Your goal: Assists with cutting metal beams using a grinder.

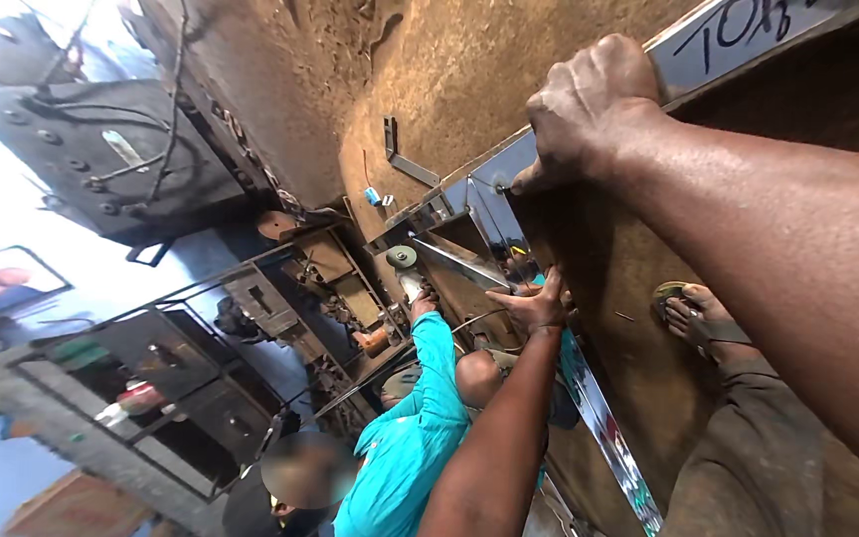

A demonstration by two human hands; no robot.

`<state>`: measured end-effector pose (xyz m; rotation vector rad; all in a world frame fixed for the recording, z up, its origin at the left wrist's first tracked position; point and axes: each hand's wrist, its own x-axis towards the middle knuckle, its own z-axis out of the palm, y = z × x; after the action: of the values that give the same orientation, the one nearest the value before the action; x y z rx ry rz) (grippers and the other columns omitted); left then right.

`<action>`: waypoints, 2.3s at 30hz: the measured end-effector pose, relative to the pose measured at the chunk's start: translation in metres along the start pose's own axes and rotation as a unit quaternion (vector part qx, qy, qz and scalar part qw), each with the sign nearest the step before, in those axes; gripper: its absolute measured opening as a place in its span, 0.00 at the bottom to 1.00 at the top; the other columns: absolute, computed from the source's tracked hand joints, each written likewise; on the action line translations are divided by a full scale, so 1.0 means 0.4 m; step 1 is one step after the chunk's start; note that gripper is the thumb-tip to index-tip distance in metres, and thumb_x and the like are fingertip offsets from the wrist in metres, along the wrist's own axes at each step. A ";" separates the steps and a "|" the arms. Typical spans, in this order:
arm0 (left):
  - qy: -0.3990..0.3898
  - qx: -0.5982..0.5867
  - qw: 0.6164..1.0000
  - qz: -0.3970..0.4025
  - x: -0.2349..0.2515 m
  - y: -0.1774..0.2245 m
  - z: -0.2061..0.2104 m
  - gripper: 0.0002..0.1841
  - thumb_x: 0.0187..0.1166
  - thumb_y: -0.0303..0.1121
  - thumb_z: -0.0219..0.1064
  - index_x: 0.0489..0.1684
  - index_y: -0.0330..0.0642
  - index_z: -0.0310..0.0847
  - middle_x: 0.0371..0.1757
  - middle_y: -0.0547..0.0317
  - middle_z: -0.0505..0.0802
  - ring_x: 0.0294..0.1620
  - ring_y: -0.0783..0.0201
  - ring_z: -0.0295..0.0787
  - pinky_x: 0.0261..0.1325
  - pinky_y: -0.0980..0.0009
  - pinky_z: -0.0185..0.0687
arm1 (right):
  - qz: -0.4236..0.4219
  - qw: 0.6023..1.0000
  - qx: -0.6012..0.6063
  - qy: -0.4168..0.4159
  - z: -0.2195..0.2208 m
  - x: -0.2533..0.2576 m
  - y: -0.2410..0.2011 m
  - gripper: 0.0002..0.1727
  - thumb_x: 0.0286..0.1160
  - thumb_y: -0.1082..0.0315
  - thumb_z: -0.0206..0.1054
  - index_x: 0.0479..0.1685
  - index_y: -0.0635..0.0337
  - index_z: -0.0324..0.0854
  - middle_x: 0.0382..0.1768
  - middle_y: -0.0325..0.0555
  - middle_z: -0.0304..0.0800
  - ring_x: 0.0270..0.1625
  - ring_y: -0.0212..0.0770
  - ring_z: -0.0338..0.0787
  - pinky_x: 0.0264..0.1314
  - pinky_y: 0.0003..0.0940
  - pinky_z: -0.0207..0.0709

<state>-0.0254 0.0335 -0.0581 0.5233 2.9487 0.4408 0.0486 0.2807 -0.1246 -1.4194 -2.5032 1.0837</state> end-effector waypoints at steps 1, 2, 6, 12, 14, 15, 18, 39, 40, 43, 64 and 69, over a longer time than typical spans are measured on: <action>0.001 0.023 1.000 -0.011 -0.001 0.003 -0.002 0.61 0.44 0.49 0.92 0.82 0.40 0.53 0.42 0.47 0.88 0.39 0.55 0.87 0.46 0.51 0.87 | -0.001 1.000 -0.001 0.001 0.000 -0.001 0.001 0.53 0.22 0.05 0.52 0.17 0.52 0.75 0.19 0.56 0.79 0.27 0.63 0.83 0.23 0.64 0.67; 0.002 0.040 0.999 -0.016 0.000 0.003 -0.002 0.63 0.43 0.51 0.92 0.84 0.40 0.53 0.45 0.46 0.88 0.42 0.53 0.88 0.48 0.49 0.87 | -0.003 1.000 -0.002 0.002 -0.001 -0.002 0.003 0.53 0.23 0.05 0.52 0.17 0.52 0.75 0.19 0.56 0.79 0.27 0.63 0.83 0.23 0.64 0.67; 0.009 0.063 0.998 -0.008 -0.001 -0.003 0.001 0.66 0.42 0.55 0.91 0.87 0.39 0.50 0.46 0.45 0.89 0.42 0.52 0.88 0.47 0.47 0.86 | -0.008 1.000 -0.006 0.012 -0.003 -0.008 0.005 0.53 0.23 0.05 0.51 0.16 0.52 0.75 0.19 0.55 0.79 0.27 0.63 0.83 0.23 0.63 0.67; -0.017 0.060 0.997 -0.051 -0.008 0.018 -0.008 0.71 0.43 0.54 0.92 0.92 0.43 0.42 0.52 0.39 0.89 0.46 0.47 0.89 0.50 0.44 0.86 | -0.001 1.000 -0.029 0.004 -0.013 -0.018 0.018 0.54 0.23 0.03 0.48 0.14 0.52 0.72 0.16 0.55 0.76 0.23 0.62 0.82 0.19 0.62 0.66; -0.013 0.070 0.996 -0.050 -0.005 0.013 -0.004 0.74 0.41 0.56 0.92 0.93 0.44 0.39 0.50 0.40 0.90 0.44 0.48 0.90 0.47 0.44 0.88 | 0.006 0.999 -0.036 0.010 -0.020 -0.030 0.020 0.54 0.24 0.03 0.47 0.14 0.51 0.72 0.16 0.56 0.76 0.23 0.63 0.82 0.19 0.63 0.65; -0.009 0.061 0.997 -0.045 -0.005 0.012 -0.002 0.75 0.40 0.55 0.92 0.94 0.43 0.37 0.53 0.38 0.89 0.46 0.47 0.90 0.49 0.44 0.87 | 0.008 0.999 -0.039 0.019 -0.033 -0.041 0.015 0.53 0.26 0.04 0.48 0.14 0.51 0.72 0.16 0.56 0.76 0.23 0.64 0.82 0.18 0.64 0.65; -0.017 0.052 0.997 -0.051 -0.010 0.023 -0.005 0.79 0.39 0.56 0.90 0.96 0.43 0.30 0.65 0.33 0.86 0.56 0.42 0.87 0.56 0.41 0.85 | 0.029 0.993 -0.042 -0.109 -0.206 -0.101 -0.054 0.49 0.48 0.12 0.59 0.28 0.58 0.79 0.28 0.61 0.84 0.38 0.67 0.88 0.33 0.65 0.72; -0.193 0.056 0.962 -0.184 0.012 0.094 -0.085 0.88 0.39 0.61 0.90 0.95 0.41 0.11 0.81 0.32 0.77 0.77 0.41 0.80 0.79 0.42 0.72 | 0.079 0.973 -0.169 -0.137 -0.236 -0.099 -0.101 0.47 0.51 0.12 0.60 0.51 0.44 0.87 0.33 0.61 0.91 0.40 0.69 0.92 0.33 0.67 0.76; -0.201 0.060 0.960 -0.187 0.013 0.093 -0.085 0.88 0.39 0.62 0.89 0.95 0.41 0.10 0.81 0.33 0.77 0.78 0.42 0.80 0.79 0.42 0.72 | 0.078 0.972 -0.176 -0.137 -0.236 -0.099 -0.104 0.47 0.52 0.12 0.60 0.50 0.45 0.87 0.32 0.60 0.91 0.39 0.68 0.92 0.33 0.67 0.77; -0.218 0.071 0.954 -0.194 0.016 0.088 -0.084 0.89 0.38 0.64 0.89 0.94 0.40 0.09 0.78 0.33 0.80 0.75 0.44 0.83 0.77 0.44 0.75 | 0.075 0.970 -0.192 -0.132 -0.233 -0.101 -0.107 0.47 0.51 0.12 0.59 0.49 0.44 0.87 0.32 0.59 0.92 0.40 0.68 0.92 0.33 0.66 0.77; -0.196 0.097 0.959 -0.183 0.012 0.077 -0.072 0.89 0.34 0.66 0.88 0.95 0.39 0.14 0.77 0.35 0.82 0.70 0.46 0.87 0.71 0.46 0.82 | 0.091 0.967 -0.195 -0.138 -0.213 -0.100 -0.085 0.51 0.45 0.08 0.56 0.51 0.42 0.86 0.34 0.60 0.92 0.42 0.67 0.92 0.34 0.66 0.77; -0.185 0.102 0.961 -0.176 0.011 0.071 -0.066 0.89 0.33 0.67 0.87 0.95 0.37 0.15 0.73 0.37 0.85 0.67 0.48 0.89 0.69 0.48 0.84 | 0.096 0.967 -0.190 -0.143 -0.218 -0.098 -0.094 0.52 0.44 0.08 0.56 0.50 0.44 0.86 0.35 0.60 0.92 0.42 0.67 0.92 0.34 0.66 0.77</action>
<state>-0.0250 0.0537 -0.0247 0.0740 2.6493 -0.0041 0.0768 0.2855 -0.0260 -1.7433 -2.9568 0.9285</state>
